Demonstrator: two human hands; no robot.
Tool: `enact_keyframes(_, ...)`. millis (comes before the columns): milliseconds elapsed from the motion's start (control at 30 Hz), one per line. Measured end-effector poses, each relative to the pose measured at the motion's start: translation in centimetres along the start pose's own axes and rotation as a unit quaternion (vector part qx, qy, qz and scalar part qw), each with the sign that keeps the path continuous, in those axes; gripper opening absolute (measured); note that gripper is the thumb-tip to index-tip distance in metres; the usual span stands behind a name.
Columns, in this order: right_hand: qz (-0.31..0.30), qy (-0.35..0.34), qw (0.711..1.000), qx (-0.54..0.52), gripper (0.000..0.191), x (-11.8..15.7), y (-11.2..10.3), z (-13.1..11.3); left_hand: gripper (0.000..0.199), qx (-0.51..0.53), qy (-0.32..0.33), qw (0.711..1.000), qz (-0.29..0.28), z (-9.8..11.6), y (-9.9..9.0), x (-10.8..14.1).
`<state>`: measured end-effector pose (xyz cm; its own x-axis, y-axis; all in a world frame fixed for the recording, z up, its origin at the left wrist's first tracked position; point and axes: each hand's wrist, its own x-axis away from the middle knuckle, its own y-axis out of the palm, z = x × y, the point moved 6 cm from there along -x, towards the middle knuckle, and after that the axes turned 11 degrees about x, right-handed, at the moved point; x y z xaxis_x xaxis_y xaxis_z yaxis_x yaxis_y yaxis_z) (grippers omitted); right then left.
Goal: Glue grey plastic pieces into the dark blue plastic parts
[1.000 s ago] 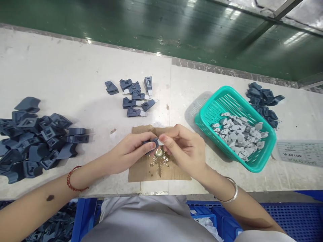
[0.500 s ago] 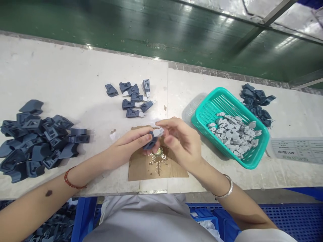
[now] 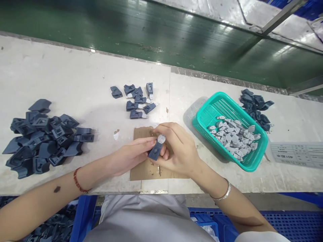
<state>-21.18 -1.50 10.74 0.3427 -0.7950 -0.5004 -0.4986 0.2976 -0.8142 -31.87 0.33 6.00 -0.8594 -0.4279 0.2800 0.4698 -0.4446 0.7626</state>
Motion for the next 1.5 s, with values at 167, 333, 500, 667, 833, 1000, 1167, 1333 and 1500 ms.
enact_keyframes(167, -0.02, 0.01, 0.999, -0.036, 0.038, 0.2, 0.1, -0.1, 0.045, -0.018, 0.002, 1.0, 0.002, 0.2, 0.1, -0.1)
enact_keyframes(333, -0.027, 0.016, 0.999, -0.027, 0.04, 0.2, 0.3, 0.2, 0.043, -0.041, -0.006, 0.999, 0.005, 0.0, -0.1, -0.1)
enact_keyframes(500, -0.051, 0.093, 0.992, -0.066, 0.034, 0.2, 0.6, 2.0, 0.029, -0.136, 0.002, 0.99, 0.042, 1.4, -0.9, 0.7)
enact_keyframes(667, -0.087, 0.138, 0.986, -0.024, 0.05, 0.3, 1.1, 3.4, 0.028, -0.218, 0.069, 0.968, 0.106, 3.0, -1.5, 1.2)
enact_keyframes(833, -0.128, 0.092, 0.987, -0.031, 0.069, 0.5, 1.9, 2.2, 0.033, -0.229, 0.076, 0.963, 0.119, 2.1, -2.2, 0.6)
enact_keyframes(1000, -0.065, 0.109, 0.992, 0.001, 0.071, 0.3, -0.8, 3.8, 0.021, -0.563, 0.255, 0.753, 0.225, 5.4, -2.9, 2.0)
enact_keyframes(1167, 0.037, 0.265, 0.938, 0.222, 0.035, 2.3, -6.1, 9.9, 0.025, -0.701, 0.26, 0.592, 0.3, 7.3, -3.8, 2.6)
enact_keyframes(1333, -0.173, 0.39, 0.829, 0.362, 0.043, 6.4, -6.6, 15.5, 0.043, -0.701, 0.231, 0.562, 0.372, 10.8, -5.1, 4.4)
enact_keyframes(1500, -0.274, 0.381, 0.822, 0.323, 0.043, 7.3, -5.9, 15.8, 0.059, -0.694, 0.12, 0.457, 0.544, 15.4, -7.8, 9.9)
